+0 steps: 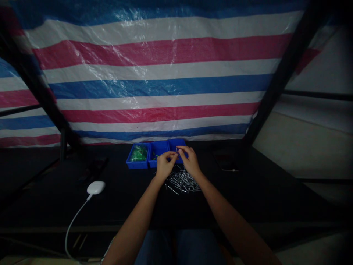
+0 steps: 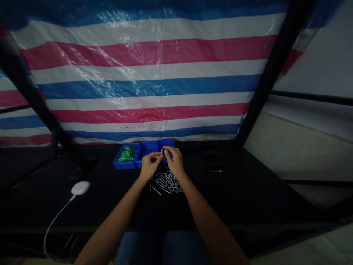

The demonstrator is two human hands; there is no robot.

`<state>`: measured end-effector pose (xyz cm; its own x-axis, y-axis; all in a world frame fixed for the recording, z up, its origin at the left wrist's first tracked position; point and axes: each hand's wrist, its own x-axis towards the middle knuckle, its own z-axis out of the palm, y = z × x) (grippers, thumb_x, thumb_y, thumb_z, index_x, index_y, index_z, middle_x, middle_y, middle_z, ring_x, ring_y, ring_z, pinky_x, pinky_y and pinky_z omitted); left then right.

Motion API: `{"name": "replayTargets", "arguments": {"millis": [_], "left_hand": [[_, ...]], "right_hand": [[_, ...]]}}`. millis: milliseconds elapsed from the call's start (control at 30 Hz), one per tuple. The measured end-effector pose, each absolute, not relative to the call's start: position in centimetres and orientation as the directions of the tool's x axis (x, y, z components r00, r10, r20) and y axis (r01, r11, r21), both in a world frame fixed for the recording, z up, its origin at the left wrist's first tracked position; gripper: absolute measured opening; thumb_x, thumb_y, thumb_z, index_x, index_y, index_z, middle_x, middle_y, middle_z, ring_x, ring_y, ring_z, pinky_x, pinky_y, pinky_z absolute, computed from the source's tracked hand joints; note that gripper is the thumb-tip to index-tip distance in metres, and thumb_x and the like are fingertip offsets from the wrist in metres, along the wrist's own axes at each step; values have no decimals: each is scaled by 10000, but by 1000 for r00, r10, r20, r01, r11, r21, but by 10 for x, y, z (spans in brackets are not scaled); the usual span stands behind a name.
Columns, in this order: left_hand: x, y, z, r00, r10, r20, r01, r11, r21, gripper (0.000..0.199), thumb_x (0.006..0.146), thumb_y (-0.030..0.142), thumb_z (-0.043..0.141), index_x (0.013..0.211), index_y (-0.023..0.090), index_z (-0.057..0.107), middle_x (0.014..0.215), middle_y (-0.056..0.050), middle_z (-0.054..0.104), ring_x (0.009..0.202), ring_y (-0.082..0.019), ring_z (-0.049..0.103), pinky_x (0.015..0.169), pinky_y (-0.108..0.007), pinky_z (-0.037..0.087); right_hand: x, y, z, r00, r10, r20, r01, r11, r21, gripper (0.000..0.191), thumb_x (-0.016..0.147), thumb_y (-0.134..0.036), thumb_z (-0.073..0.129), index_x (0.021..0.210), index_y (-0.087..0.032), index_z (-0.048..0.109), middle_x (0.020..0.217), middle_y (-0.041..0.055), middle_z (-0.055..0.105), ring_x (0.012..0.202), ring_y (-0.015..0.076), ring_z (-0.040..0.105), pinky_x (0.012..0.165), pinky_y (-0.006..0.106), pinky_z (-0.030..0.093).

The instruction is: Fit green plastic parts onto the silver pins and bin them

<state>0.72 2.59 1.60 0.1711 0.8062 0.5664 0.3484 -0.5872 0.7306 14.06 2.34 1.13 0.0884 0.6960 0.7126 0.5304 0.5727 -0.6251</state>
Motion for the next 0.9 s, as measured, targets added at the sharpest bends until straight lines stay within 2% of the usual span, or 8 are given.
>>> {"name": "replayTargets", "arguments": {"millis": [100, 267, 367, 467, 600, 900], "left_hand": [[6, 26, 14, 184, 794, 580, 370, -602, 707, 206, 787, 267, 528, 931, 168, 638, 718, -18, 666, 659, -136, 612, 682, -243, 455], [5, 26, 15, 225, 728, 648, 501, -657, 564, 155, 794, 250, 522, 870, 190, 643, 754, -16, 647, 680, -143, 571, 714, -281, 423], [5, 26, 17, 205, 692, 692, 521, -676, 522, 140, 801, 241, 515, 835, 184, 638, 780, -23, 627, 711, -144, 553, 736, -290, 411], [3, 26, 19, 149, 678, 719, 513, -675, 530, 152, 798, 263, 523, 834, 169, 637, 804, -44, 591, 741, -147, 539, 699, -270, 420], [1, 27, 20, 136, 697, 704, 512, -658, 552, 174, 805, 266, 515, 880, 172, 641, 755, -36, 582, 676, -137, 522, 642, -258, 423], [1, 28, 19, 131, 730, 671, 511, -630, 585, 180, 785, 161, 520, 911, 183, 646, 877, -38, 660, 782, -160, 559, 714, -290, 443]], "right_hand": [[140, 22, 12, 90, 697, 712, 523, 575, -629, 258, 855, -342, 401, 921, -226, 622, 889, 31, 644, 816, 185, 541, 749, 317, 394], [139, 20, 13, 98, 704, 703, 485, 583, -652, 235, 836, -348, 438, 807, -215, 629, 804, 37, 640, 772, 182, 544, 716, 309, 409], [137, 20, 13, 101, 716, 690, 438, 591, -677, 217, 816, -355, 468, 778, -212, 627, 755, 35, 632, 734, 177, 546, 679, 298, 425], [135, 20, 13, 91, 723, 685, 398, 604, -690, 192, 798, -350, 496, 785, -213, 629, 749, 31, 631, 723, 171, 550, 670, 292, 436], [133, 19, 13, 82, 731, 678, 360, 612, -704, 174, 783, -343, 518, 796, -211, 631, 736, 26, 628, 706, 164, 557, 654, 285, 442], [133, 15, 13, 34, 729, 683, 422, 610, -671, 66, 732, -250, 568, 742, -213, 622, 716, 14, 623, 689, 159, 535, 663, 285, 439]]}}
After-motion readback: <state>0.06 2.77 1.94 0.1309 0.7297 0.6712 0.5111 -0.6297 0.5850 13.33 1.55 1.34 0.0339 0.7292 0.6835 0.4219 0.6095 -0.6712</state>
